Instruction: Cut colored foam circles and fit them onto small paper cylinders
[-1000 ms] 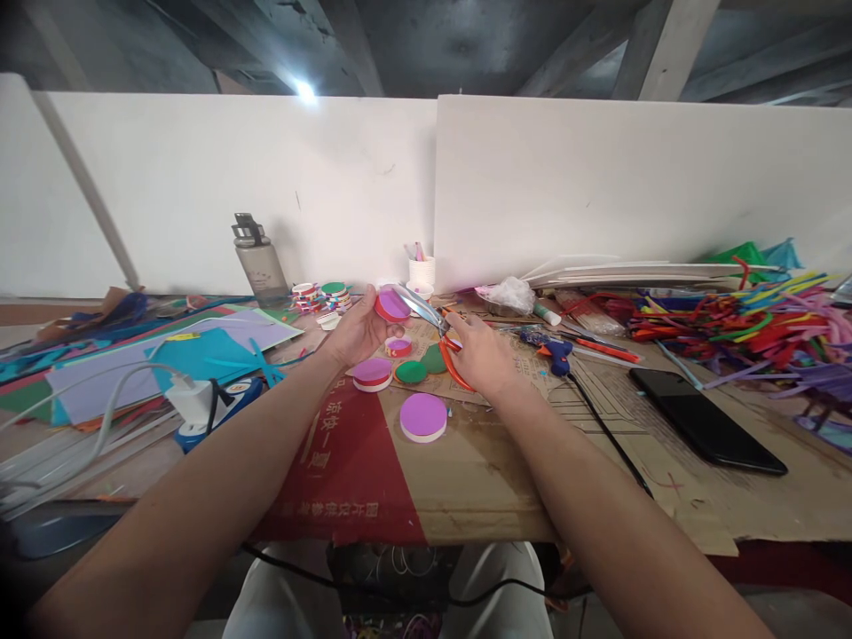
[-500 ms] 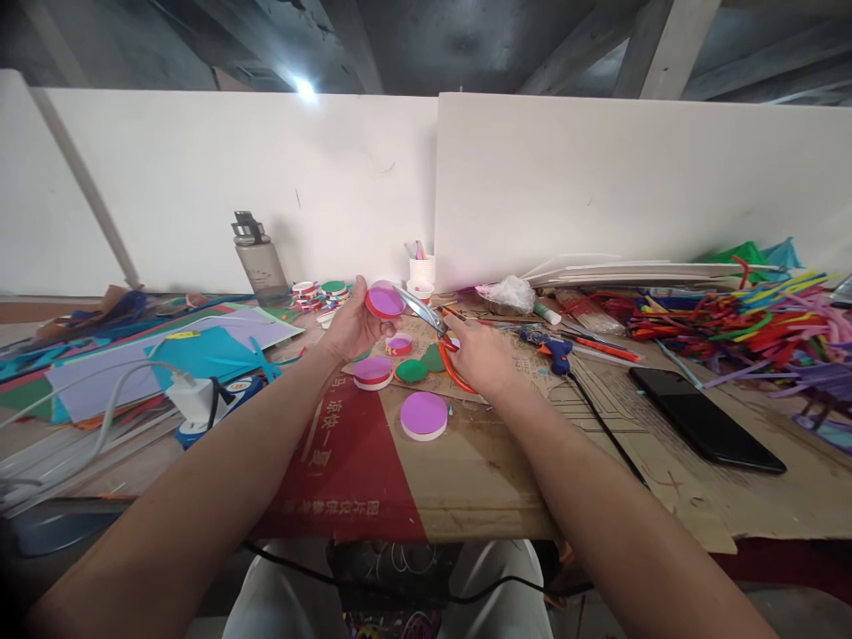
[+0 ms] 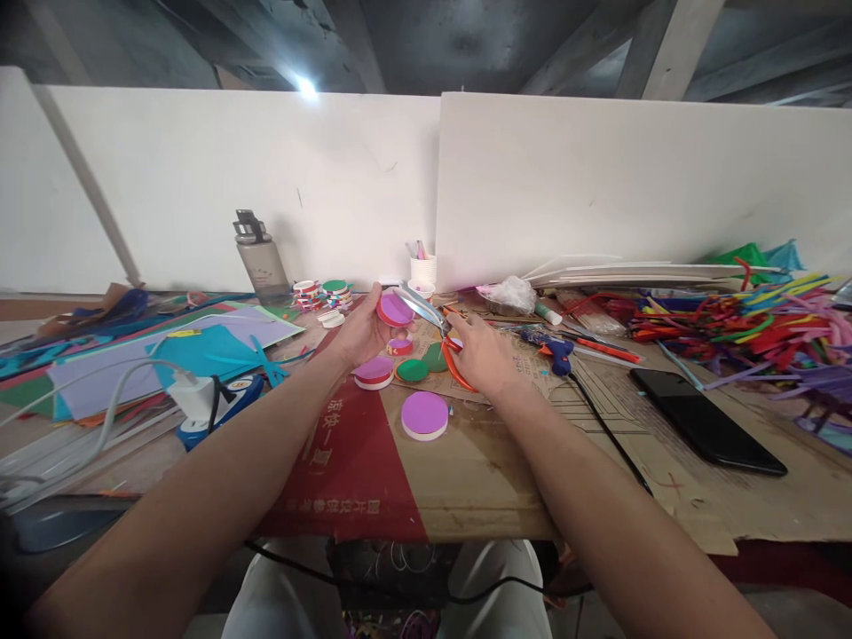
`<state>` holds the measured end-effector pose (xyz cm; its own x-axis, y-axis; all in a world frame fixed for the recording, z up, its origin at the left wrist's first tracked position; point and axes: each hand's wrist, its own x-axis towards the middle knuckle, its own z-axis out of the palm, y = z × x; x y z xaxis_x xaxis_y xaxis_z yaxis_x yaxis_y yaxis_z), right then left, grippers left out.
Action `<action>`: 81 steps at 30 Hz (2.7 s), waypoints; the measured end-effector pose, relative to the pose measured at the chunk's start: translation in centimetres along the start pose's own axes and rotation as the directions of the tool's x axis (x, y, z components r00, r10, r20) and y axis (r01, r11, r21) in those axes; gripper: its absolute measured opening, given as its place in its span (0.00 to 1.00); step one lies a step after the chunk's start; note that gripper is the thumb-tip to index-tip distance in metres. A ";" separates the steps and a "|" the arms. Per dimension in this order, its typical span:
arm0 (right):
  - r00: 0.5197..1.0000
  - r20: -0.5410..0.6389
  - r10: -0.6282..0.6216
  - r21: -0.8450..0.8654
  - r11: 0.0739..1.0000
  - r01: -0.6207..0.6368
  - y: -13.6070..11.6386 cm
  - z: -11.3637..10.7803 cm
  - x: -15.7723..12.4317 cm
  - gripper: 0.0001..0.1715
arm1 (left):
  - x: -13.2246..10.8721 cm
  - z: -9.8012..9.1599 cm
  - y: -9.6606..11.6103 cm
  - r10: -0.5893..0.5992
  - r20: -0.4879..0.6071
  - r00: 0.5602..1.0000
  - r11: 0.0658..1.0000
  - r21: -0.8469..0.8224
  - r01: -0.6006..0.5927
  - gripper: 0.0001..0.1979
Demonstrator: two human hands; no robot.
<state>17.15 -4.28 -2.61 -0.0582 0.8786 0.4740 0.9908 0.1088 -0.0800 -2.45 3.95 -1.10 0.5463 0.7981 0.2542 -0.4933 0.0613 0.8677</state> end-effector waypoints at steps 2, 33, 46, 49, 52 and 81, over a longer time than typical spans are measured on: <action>1.000 0.009 0.002 0.000 1.000 -0.002 0.0 -0.1 0.0 0.25 | 0.0 -0.2 -0.1 -0.005 0.024 1.000 1.000 0.021 0.005 0.27; 1.000 -0.013 -0.010 0.020 1.000 0.010 0.0 0.2 0.0 0.24 | 0.1 -0.1 0.0 -0.030 0.025 0.999 0.996 0.081 0.027 0.30; 0.999 0.014 -0.035 -0.030 0.999 0.035 -0.2 0.0 0.0 0.23 | 0.0 0.1 0.8 -0.061 -0.071 0.996 0.996 0.053 0.065 0.38; 1.000 0.020 -0.001 -0.028 1.000 0.002 -0.3 -0.1 0.0 0.22 | 0.2 0.1 0.5 0.033 -0.114 0.993 0.999 0.011 -0.032 0.34; 0.999 0.031 0.015 -0.017 1.000 -0.015 -0.3 -0.2 0.0 0.22 | 0.1 0.4 0.4 0.069 -0.146 0.987 0.998 0.010 -0.069 0.31; 1.000 0.024 -0.019 0.021 1.000 0.019 -0.2 0.0 0.0 0.24 | 0.0 0.1 0.5 -0.029 -0.127 0.991 0.996 0.076 0.039 0.29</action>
<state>17.00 -4.32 -2.58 -0.0802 0.8873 0.4543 0.9869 0.1348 -0.0891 -2.64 3.94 -0.62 0.4703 0.8655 0.1722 -0.4188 0.0471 0.9068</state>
